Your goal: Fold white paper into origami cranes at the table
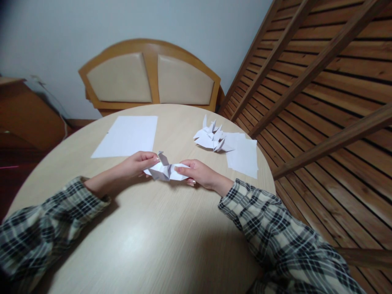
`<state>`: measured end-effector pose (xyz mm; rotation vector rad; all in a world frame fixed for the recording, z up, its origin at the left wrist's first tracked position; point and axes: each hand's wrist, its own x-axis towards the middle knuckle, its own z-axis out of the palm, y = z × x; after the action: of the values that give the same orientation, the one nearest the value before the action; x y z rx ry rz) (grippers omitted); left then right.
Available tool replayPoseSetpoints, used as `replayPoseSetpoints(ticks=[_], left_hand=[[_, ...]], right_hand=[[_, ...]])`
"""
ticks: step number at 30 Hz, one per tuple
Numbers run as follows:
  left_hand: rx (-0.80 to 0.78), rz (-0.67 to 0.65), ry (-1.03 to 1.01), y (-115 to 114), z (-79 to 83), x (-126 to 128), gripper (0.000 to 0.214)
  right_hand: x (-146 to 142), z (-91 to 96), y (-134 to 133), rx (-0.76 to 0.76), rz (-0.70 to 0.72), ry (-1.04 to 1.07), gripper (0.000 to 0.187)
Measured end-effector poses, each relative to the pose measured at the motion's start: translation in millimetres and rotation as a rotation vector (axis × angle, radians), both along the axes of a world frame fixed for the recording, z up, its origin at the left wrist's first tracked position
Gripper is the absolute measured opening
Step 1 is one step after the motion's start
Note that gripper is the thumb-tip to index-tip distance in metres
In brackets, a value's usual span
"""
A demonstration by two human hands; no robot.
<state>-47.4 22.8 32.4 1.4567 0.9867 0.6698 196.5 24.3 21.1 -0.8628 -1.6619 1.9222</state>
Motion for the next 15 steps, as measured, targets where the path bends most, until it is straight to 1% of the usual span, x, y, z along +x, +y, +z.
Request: replayPoseSetpoints(ticks=[5, 7, 8, 10, 13, 15], left_hand=[[-0.038, -0.147, 0.048, -3.2, 2.7, -1.5, 0.036], [-0.048, -0.171, 0.059, -2.7, 2.6, -1.9, 0.036], [-0.044, -0.157, 0.056, -2.5, 2.7, -1.9, 0.036], [-0.025, -0.087, 0.034, -2.2, 2.8, -1.4, 0.035], [0.021, 0.033, -0.014, -1.0, 1.7, 0.5, 0.034], [0.069, 0.088, -0.029, 0.7, 0.3, 1.9, 0.034]], right_hand=[[2.4, -1.1, -0.5, -0.009, 0.109, -0.062, 0.04], [2.3, -1.4, -0.5, -0.005, 0.117, -0.071, 0.04], [2.2, -1.5, -0.3, -0.002, 0.111, -0.06, 0.04], [1.6, -1.6, 0.5, 0.013, 0.077, -0.012, 0.039], [0.2, -2.9, 1.8, 0.052, -0.003, 0.054, 0.036], [-1.2, -4.7, 2.0, 0.074, -0.061, 0.075, 0.035]])
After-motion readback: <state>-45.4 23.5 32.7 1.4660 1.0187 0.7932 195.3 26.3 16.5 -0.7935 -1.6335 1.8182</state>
